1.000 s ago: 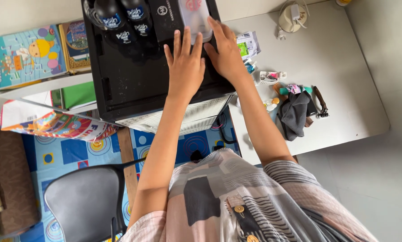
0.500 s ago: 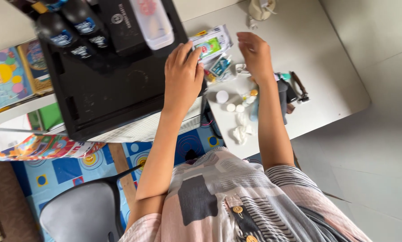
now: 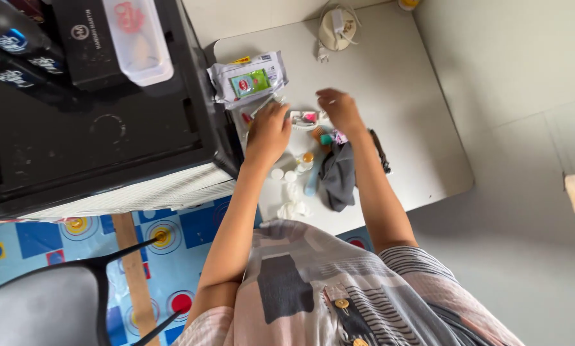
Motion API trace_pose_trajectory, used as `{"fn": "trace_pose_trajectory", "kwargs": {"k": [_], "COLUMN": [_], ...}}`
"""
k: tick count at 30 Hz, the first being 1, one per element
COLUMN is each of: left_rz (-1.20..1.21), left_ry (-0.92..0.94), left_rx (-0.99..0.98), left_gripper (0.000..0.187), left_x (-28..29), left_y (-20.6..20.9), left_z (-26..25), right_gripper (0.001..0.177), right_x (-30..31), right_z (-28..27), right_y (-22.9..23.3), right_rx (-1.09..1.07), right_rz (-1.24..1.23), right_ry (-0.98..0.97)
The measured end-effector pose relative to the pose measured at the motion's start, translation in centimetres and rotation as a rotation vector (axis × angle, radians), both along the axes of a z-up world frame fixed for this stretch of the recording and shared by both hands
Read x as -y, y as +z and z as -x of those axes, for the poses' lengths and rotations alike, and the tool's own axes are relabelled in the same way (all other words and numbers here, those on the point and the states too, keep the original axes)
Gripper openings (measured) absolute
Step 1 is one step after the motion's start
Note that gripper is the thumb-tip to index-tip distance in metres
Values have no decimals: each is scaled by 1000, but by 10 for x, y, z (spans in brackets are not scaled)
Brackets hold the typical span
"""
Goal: The person organizes a cluttered desk by picking up various items including a phone box, plastic container, bottles, packets, and a cloth, then places them on a black tray. They wipe the desk surface with a cloth and continue arranging items on the tray.
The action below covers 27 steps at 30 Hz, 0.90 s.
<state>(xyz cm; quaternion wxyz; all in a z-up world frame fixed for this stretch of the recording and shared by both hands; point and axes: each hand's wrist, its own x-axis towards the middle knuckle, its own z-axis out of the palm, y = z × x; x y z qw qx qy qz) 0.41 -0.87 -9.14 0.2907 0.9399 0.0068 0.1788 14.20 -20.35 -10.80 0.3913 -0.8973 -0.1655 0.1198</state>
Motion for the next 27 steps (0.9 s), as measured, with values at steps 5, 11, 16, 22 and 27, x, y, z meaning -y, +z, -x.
{"fn": "trace_pose_trajectory", "kwargs": {"k": [5, 11, 16, 22, 27], "left_rz": [13, 85, 200, 348, 403], "left_ry": [131, 441, 625, 700, 855], "left_rx": [-186, -270, -217, -379, -210], "left_gripper": [30, 36, 48, 68, 72], "left_x": [-10, -29, -40, -59, -72], "left_y": [-108, -122, -100, -120, -137], "left_z": [-11, -8, -17, -54, -78], "right_gripper": [28, 31, 59, 47, 75], "right_x": [-12, -49, -101, -172, -201], "right_z": [-3, -44, -61, -64, -44], "right_y": [-15, -83, -89, -108, -97], "right_rx": [-155, -127, 87, 407, 326], "right_rz": [43, 65, 60, 291, 562], "right_ry": [51, 99, 84, 312, 350]}}
